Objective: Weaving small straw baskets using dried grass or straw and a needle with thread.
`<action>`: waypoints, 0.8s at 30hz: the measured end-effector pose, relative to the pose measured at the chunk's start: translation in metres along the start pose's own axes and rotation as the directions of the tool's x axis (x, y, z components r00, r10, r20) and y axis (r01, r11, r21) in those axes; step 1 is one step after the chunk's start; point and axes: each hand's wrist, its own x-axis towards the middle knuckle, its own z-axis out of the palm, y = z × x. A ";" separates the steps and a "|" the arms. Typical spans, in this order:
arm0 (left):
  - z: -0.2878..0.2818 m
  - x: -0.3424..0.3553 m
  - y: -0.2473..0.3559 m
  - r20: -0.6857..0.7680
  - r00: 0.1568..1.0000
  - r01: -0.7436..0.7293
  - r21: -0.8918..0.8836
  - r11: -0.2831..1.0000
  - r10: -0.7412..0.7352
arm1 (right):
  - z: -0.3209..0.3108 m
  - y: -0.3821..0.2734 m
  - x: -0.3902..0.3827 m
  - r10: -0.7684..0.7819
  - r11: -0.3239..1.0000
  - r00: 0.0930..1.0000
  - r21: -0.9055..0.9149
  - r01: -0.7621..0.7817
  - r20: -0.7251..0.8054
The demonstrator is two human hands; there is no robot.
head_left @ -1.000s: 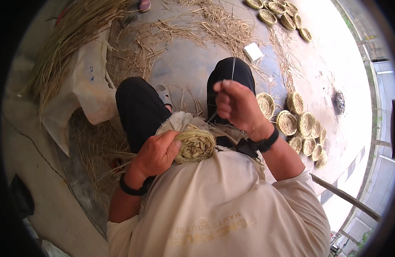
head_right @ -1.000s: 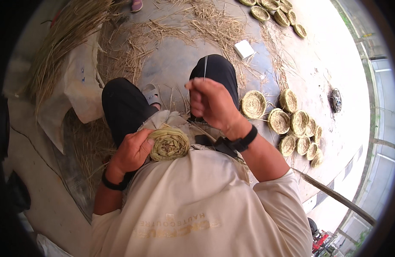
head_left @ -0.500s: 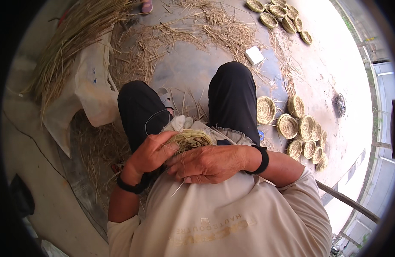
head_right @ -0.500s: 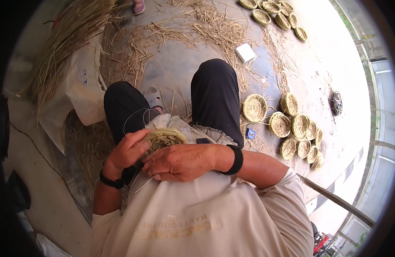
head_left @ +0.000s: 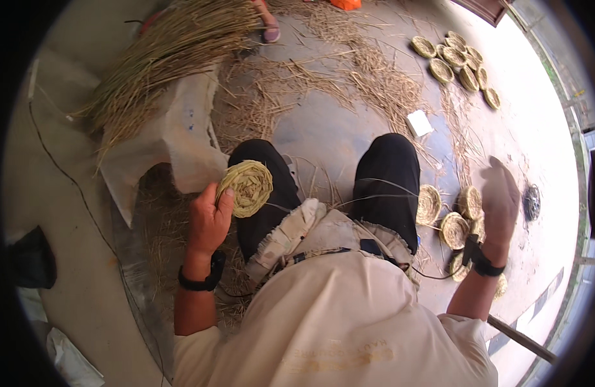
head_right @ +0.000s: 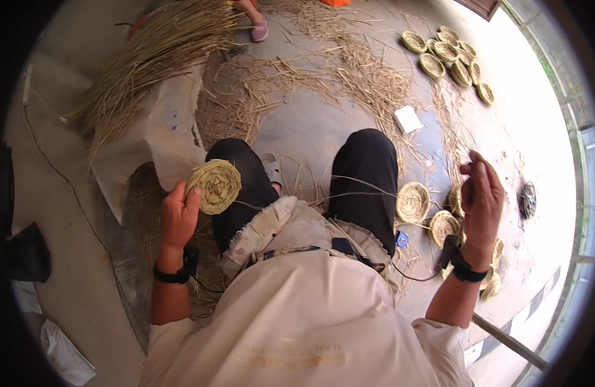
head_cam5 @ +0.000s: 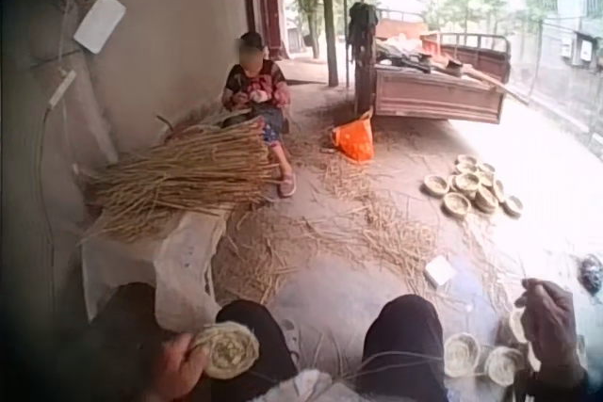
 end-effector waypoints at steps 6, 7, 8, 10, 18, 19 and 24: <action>0.004 -0.001 0.010 -0.067 0.997 -0.036 0.040 0.999 0.039 | 0.033 0.004 -0.029 0.024 0.998 0.972 0.055 -0.038 0.232; 0.011 -0.001 0.015 -0.029 0.998 -0.051 0.048 0.998 0.052 | 0.058 -0.001 -0.044 0.089 0.991 0.929 0.063 -0.119 0.361; 0.015 -0.004 0.020 0.006 0.998 -0.060 0.057 0.997 0.060 | 0.086 -0.008 -0.061 0.149 0.977 0.860 0.060 -0.203 0.489; 0.026 -0.005 0.029 0.038 0.996 -0.078 0.019 0.997 0.077 | 0.129 -0.011 -0.081 0.029 0.984 0.605 -0.128 0.121 0.795; 0.035 -0.010 0.051 0.119 0.985 -0.126 -0.014 0.992 0.127 | 0.197 -0.005 -0.109 -0.127 0.938 0.471 -0.049 0.344 0.873; 0.036 -0.011 0.050 0.128 0.982 -0.134 -0.018 0.991 0.135 | 0.196 -0.004 -0.110 -0.121 0.938 0.471 -0.054 0.341 0.874; 0.042 -0.011 0.051 0.157 0.974 -0.160 -0.024 0.987 0.162 | 0.197 -0.002 -0.111 -0.161 0.943 0.511 -0.022 0.332 0.845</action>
